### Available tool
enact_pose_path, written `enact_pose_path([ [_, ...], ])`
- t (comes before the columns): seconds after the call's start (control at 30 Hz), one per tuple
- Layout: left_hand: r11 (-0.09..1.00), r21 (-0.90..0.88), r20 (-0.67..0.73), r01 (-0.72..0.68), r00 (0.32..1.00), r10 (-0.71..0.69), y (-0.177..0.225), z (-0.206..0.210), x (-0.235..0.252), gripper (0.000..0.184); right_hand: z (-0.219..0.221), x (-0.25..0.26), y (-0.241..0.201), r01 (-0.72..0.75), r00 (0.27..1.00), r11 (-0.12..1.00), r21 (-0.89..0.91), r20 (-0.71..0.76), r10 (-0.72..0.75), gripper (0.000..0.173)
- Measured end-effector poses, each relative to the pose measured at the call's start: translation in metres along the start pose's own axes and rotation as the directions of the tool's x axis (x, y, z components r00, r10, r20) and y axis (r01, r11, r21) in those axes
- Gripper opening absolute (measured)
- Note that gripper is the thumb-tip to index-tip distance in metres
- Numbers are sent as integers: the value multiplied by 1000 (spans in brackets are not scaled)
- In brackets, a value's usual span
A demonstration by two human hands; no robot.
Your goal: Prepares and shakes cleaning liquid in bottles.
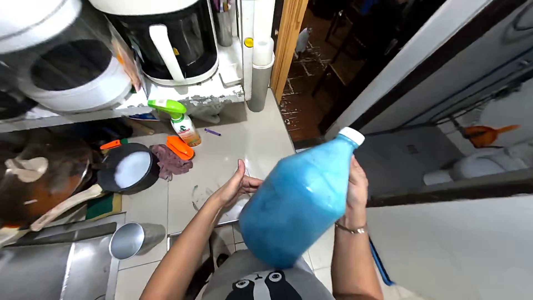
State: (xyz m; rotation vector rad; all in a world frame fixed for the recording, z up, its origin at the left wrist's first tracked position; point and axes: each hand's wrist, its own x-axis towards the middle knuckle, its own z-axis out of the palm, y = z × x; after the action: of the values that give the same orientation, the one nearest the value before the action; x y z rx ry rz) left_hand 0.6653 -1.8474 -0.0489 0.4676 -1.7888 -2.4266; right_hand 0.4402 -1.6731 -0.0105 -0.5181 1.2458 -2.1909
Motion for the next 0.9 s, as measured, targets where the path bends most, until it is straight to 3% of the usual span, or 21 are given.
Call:
enact_pose_path([
  [0.13, 979, 201, -91, 37, 996, -19, 6, 6, 5, 95, 8, -10, -5, 94, 994, 989, -112, 65, -87, 22],
  [0.2, 981, 195, -102, 0, 995, 20, 3, 9, 7, 87, 11, -29, -11, 172, 984, 972, -159, 64, -164, 20],
  [0.27, 977, 212, -49, -13, 998, 24, 8, 4, 9, 94, 10, -20, -11, 188, 980, 973, -131, 86, -178, 27],
  [0.37, 955, 288, -90, 72, 995, -48, 24, 11, 9, 89, 9, -4, -6, 199, 977, 968, -155, 113, -183, 25],
  [0.43, 941, 326, -113, 89, 992, -55, 30, 16, 12, 88, 13, -27, -9, 291, 955, 930, -224, 121, -270, 11],
  [0.5, 935, 351, -102, 54, 995, -19, 40, 19, 6, 89, 17, -52, -17, 368, 929, 890, -267, 148, -340, 14],
  [0.63, 908, 415, 7, 49, 998, -57, 57, 12, -5, 90, 15, -28, -7, 222, 968, 971, -91, 143, -208, 16],
  [0.7, 911, 412, -52, 3, 998, 20, 63, 7, 2, 90, 28, -32, -9, 398, 903, 909, -120, 225, -366, 10],
  [0.77, 904, 420, -149, -74, 978, 149, 66, -3, -1, 88, 35, -42, -7, 604, 786, 756, -253, 345, -513, 16],
  [0.83, 823, 521, -205, -228, 902, 380, 80, -16, -16, 79, 31, -23, -6, 646, 761, 685, -336, 351, -546, 12],
  [0.9, 689, 635, -215, -350, 776, 593, 98, -25, -43, 59, 25, 8, -8, 617, 786, 695, -370, 322, -528, 7],
])
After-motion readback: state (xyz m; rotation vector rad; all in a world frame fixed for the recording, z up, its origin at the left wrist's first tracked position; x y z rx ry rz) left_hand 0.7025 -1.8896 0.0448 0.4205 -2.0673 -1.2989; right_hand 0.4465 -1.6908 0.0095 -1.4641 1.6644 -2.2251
